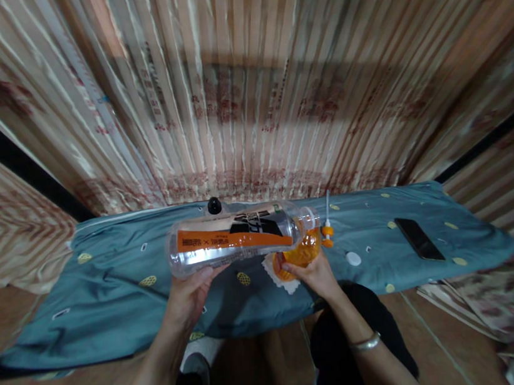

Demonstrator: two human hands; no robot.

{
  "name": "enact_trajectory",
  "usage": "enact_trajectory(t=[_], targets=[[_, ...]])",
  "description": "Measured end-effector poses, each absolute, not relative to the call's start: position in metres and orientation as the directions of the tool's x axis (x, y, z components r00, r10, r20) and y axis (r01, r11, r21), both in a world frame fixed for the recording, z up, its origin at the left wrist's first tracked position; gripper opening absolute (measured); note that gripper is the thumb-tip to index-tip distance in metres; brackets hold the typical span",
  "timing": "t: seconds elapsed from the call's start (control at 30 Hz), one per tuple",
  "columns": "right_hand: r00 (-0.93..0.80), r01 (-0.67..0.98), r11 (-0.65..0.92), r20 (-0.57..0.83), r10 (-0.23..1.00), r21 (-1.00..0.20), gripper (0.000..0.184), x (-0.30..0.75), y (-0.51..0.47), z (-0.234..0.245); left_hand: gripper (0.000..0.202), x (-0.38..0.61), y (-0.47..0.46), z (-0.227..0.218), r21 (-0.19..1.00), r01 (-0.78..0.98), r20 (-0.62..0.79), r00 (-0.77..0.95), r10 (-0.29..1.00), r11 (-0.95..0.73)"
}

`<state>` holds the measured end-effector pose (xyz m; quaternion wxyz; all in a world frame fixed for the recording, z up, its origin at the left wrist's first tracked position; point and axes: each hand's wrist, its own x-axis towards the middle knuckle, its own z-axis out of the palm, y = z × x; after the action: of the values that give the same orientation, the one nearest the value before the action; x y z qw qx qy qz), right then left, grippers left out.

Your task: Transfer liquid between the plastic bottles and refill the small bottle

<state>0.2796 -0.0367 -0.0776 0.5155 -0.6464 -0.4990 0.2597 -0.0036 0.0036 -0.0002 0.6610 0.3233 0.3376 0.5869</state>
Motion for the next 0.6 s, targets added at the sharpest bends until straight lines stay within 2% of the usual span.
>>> enact_trajectory(t=[0.17,0.6], targets=[[0.377,0.394,0.010,0.172,0.910,-0.919,0.097,0.2807,-0.0363,-0.0807,0.070,-0.0035,0.0032,0.0004,0.825,-0.557,-0.060,0.083,0.995,0.097],[0.362,0.401,0.022,0.180,0.915,-0.916,0.090,0.2824,-0.0357,-0.0861,0.066,-0.0015,0.0013,0.0061,0.824,-0.562,-0.029,0.081,0.996,0.070]])
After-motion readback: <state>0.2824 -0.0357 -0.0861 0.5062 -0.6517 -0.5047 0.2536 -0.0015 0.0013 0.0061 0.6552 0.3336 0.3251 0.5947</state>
